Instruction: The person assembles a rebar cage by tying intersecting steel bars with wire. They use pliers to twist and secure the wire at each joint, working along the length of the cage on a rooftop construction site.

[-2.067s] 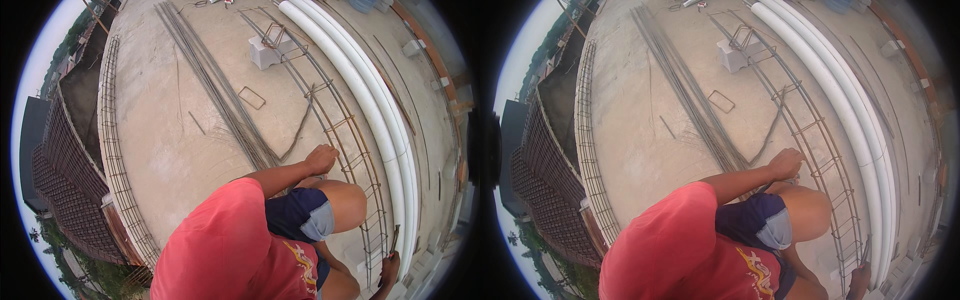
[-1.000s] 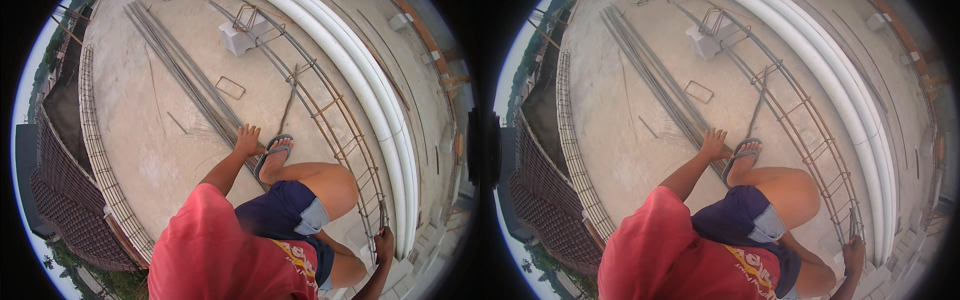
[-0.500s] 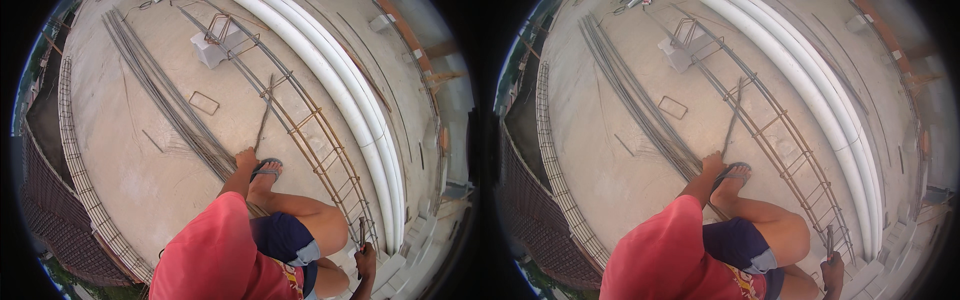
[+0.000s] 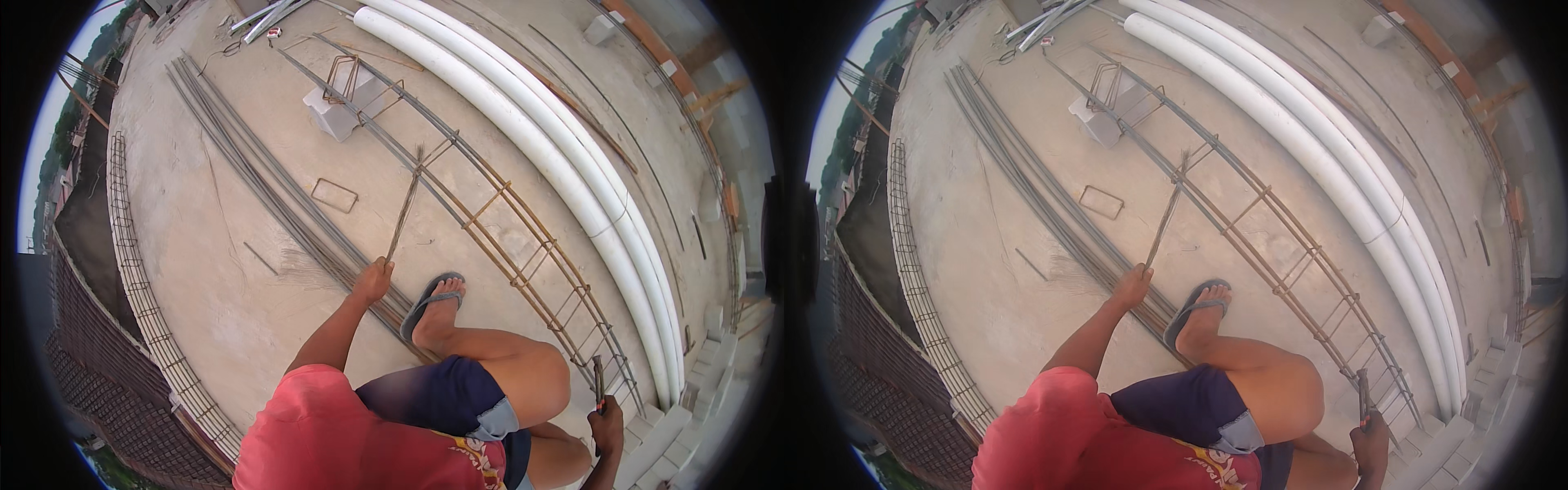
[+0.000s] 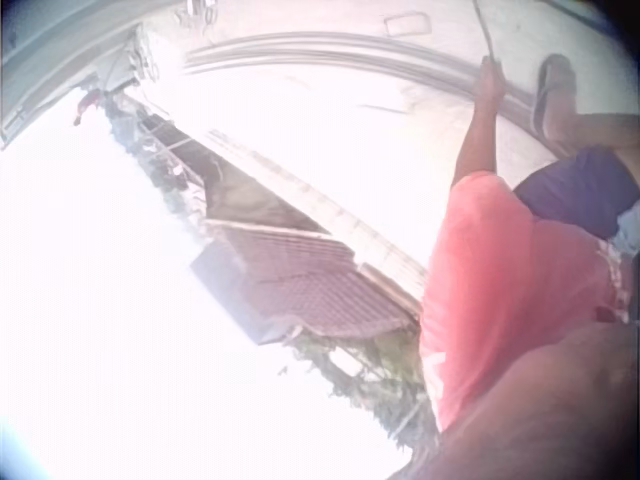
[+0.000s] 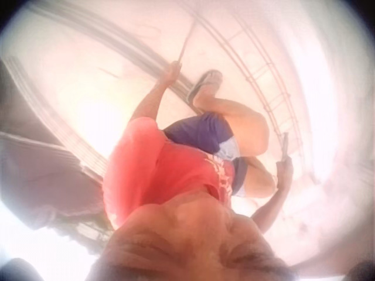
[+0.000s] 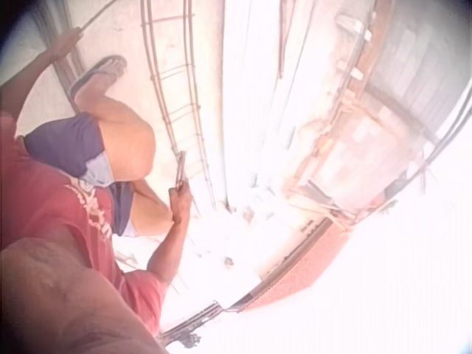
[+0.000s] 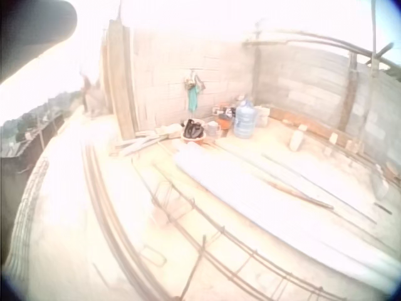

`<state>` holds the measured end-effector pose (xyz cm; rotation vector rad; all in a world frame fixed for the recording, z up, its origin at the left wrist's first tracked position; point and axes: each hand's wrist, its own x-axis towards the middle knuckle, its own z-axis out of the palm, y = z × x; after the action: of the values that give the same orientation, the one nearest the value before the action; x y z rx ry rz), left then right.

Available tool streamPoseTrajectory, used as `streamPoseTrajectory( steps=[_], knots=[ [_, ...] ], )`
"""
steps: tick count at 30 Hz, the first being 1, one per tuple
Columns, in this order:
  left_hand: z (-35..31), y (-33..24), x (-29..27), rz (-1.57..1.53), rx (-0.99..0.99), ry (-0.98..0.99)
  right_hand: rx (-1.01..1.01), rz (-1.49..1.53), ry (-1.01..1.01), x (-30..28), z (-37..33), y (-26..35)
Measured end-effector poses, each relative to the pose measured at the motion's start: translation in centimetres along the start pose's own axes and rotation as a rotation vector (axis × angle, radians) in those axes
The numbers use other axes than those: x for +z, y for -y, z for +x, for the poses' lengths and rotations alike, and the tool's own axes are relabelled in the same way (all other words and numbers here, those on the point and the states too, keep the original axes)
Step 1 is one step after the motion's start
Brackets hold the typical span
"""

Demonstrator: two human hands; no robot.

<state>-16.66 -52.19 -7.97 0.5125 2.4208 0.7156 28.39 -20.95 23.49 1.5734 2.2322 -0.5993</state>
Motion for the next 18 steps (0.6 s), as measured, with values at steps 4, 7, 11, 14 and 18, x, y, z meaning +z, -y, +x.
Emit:
streamPoseTrajectory(
  steps=[4,7,11,14,18],
  knots=[
    [-5.8,-3.1,-14.2,0.008,-0.005,-0.191,0.064,-0.004,0.044,-2.1,-0.7,2.5],
    [-9.6,-6.4,-23.1,-0.066,-0.093,-0.334,0.035,-0.026,-0.001,-3.2,-1.0,1.5],
    [-14.3,-15.2,-29.6,-0.123,0.162,-0.560,-0.028,0.053,-0.104,-5.2,-1.5,-0.3],
    [-12.8,-22.8,-29.7,-0.049,0.469,-0.453,-0.014,0.034,-0.270,-7.2,-2.7,-2.1],
    [-5.6,-35.7,-21.6,0.371,1.111,-0.268,0.201,0.194,-0.374,-7.1,-6.6,-6.7]
  ],
)
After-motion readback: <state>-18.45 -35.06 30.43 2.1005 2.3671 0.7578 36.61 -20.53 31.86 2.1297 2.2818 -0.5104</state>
